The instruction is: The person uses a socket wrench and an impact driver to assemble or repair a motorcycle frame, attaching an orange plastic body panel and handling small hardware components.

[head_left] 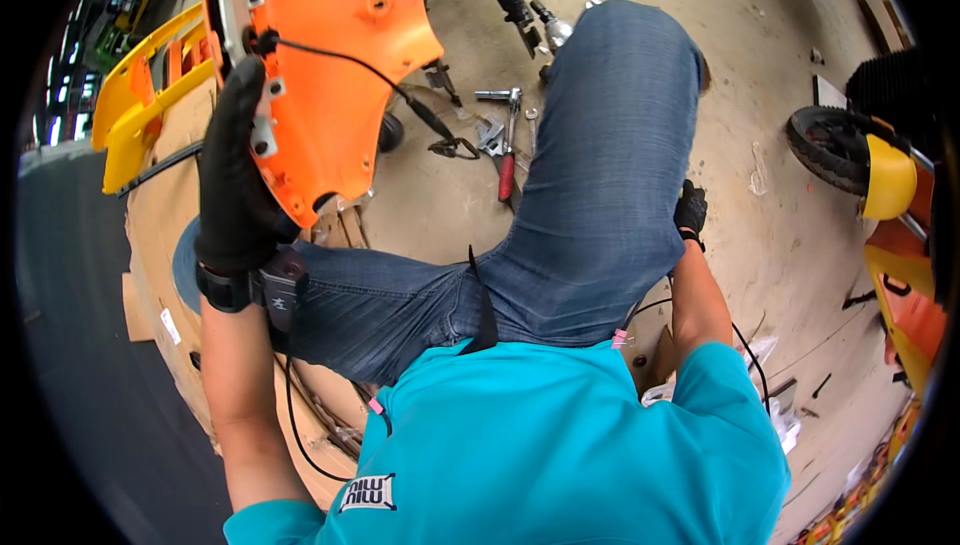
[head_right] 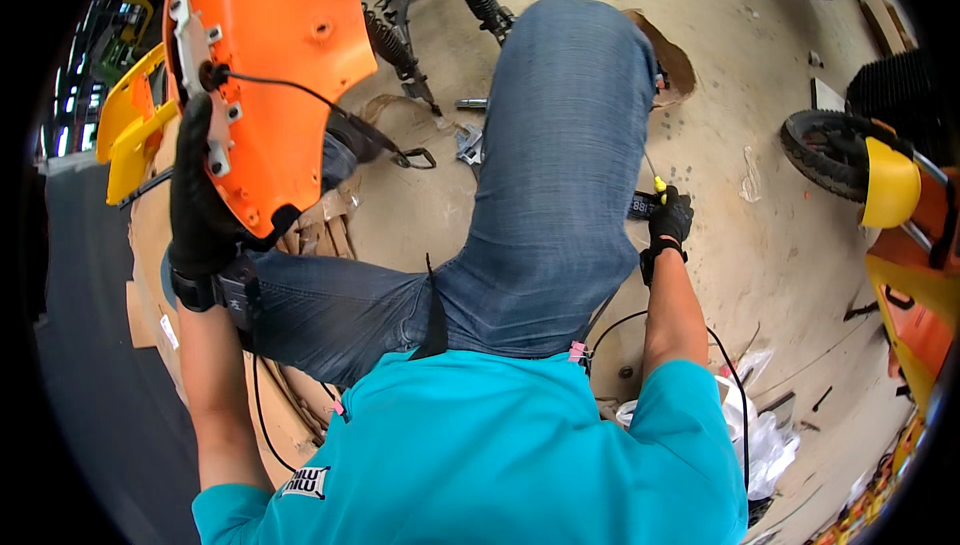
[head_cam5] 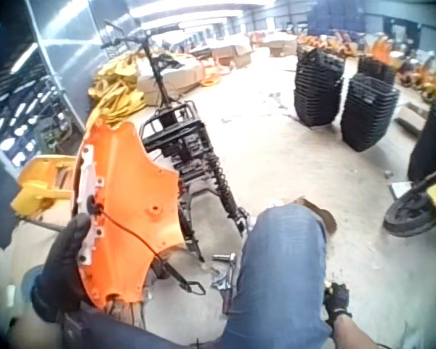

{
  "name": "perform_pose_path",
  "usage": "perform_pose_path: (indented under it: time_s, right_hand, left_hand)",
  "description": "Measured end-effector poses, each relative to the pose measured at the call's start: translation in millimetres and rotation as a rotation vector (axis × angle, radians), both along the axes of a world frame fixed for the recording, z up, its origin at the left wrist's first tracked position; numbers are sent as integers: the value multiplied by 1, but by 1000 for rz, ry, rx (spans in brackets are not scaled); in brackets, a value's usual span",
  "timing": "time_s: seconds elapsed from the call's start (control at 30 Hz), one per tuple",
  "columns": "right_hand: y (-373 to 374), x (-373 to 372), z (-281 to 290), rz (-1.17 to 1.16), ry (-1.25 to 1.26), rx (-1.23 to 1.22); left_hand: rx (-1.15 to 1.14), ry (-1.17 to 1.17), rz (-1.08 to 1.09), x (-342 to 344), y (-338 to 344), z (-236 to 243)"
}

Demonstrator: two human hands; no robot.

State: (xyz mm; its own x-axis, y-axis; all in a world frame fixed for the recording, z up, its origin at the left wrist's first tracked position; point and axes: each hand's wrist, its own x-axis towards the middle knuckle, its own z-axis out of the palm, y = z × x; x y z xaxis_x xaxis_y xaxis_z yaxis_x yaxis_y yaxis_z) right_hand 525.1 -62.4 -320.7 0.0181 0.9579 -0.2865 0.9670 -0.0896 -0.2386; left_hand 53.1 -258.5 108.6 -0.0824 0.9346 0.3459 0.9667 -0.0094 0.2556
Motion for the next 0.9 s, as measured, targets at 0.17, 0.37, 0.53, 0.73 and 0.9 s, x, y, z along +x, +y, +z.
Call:
perform_pose_path:
  time_s: [0.17,0.37,0.53,0.73,0.9]
  right_hand:
    - [3,10,-21,45,126,37]
    - [20,14,-20,63,181,38]
    - [37,-4,18,70,199,64]
    - [56,-15,38,73,228,81]
    - [71,-25,52,85,237,92]
  left_hand:
    - [47,56,35,-30,-6,15]
    - [88,-326,-116,-45,18,-16]
    - [43,-616,-97,-35,38,-52]
    - [-324,-1278,311,-19,66,-98]
    - [-552,-1182,393,-14,72,-178]
